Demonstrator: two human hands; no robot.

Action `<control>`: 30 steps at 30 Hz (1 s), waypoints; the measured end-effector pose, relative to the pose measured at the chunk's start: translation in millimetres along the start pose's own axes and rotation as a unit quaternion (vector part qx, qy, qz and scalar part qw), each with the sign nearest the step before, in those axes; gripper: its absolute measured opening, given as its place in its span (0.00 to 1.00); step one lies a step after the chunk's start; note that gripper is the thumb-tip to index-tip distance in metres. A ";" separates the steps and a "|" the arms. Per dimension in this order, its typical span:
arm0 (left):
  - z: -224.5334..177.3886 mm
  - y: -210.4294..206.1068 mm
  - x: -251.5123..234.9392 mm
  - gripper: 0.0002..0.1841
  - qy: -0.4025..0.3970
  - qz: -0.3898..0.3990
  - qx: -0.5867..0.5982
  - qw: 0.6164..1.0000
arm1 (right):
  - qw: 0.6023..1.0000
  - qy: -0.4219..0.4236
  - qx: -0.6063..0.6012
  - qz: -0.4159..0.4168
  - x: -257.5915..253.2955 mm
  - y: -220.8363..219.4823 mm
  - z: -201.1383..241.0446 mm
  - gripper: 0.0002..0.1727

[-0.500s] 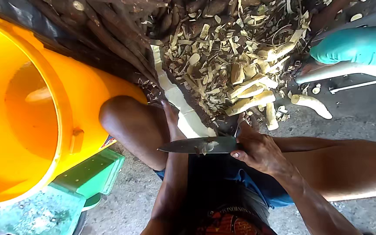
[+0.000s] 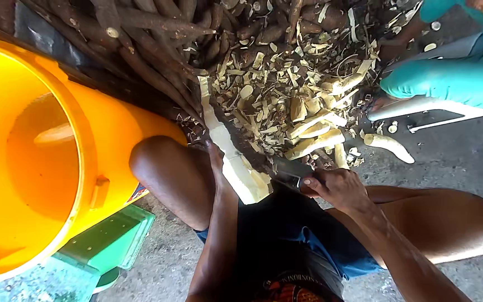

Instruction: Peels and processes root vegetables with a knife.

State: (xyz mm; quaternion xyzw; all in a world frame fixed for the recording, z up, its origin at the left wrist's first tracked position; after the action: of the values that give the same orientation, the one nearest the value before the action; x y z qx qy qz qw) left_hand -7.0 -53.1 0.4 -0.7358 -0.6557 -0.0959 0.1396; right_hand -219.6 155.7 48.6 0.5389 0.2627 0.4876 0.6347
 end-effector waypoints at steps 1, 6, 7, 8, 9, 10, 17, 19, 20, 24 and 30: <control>-3.8 -3.1 3.0 0.27 0.006 -0.004 0.001 1.000 | 0.999 0.031 -0.006 -0.014 1.8 3.7 8.1 0.53; 11.3 -9.6 20.4 0.29 0.035 0.032 0.029 0.998 | 0.998 0.017 -0.042 0.033 -17.6 -12.7 4.4 0.51; 21.9 -10.0 21.8 0.28 0.040 0.031 0.052 0.997 | 0.997 -0.008 -0.053 0.057 -19.3 -23.0 -2.0 0.53; 31.8 -9.3 22.2 0.26 0.051 0.020 0.077 0.996 | 0.994 -0.033 -0.061 0.082 -18.2 -31.7 -3.5 0.54; 37.1 -10.4 21.3 0.26 0.066 0.015 0.100 0.993 | 0.993 -0.044 -0.058 0.087 -17.2 -36.5 -2.0 0.54; 41.1 -12.4 20.3 0.25 0.079 0.020 0.116 0.990 | 0.995 -0.044 -0.043 0.072 -17.5 -39.4 -2.0 0.54; 29.9 -6.7 21.8 0.28 0.071 0.060 -0.036 0.995 | 0.907 -0.317 -0.152 0.231 -31.5 -56.3 -93.9 0.26; 31.1 -14.4 27.8 0.28 0.076 0.081 0.032 0.993 | 0.898 -0.306 -0.303 0.089 -26.9 -32.2 -77.8 0.37; 37.0 -18.3 32.4 0.29 0.094 0.095 0.077 0.988 | 0.908 -0.244 -0.335 0.065 -22.8 -20.5 -56.8 0.37; 28.8 -23.8 36.5 0.23 0.034 0.097 0.066 0.993 | 0.987 0.026 -0.156 0.000 -16.7 -1.9 36.3 0.48; 36.0 -19.0 30.4 0.32 0.015 0.111 0.008 0.994 | 0.963 -0.196 -0.142 0.120 -29.5 -54.2 -53.3 0.41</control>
State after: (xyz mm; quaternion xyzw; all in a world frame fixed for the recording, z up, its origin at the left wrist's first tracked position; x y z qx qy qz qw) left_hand -23.7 -10.7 -22.1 -0.8014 -0.5685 -0.0856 0.1652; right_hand -258.6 154.9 -23.0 0.5557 -0.0051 0.4774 0.6806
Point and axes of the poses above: each hand's wrist, its own x-axis away from the middle knuckle, its own y-axis out of the back of the hand, z = x × y, the point moved 7 cm from there along -x, towards the middle knuckle, and after that the axes turned 4 degrees about -y, right-handed, at the moved point
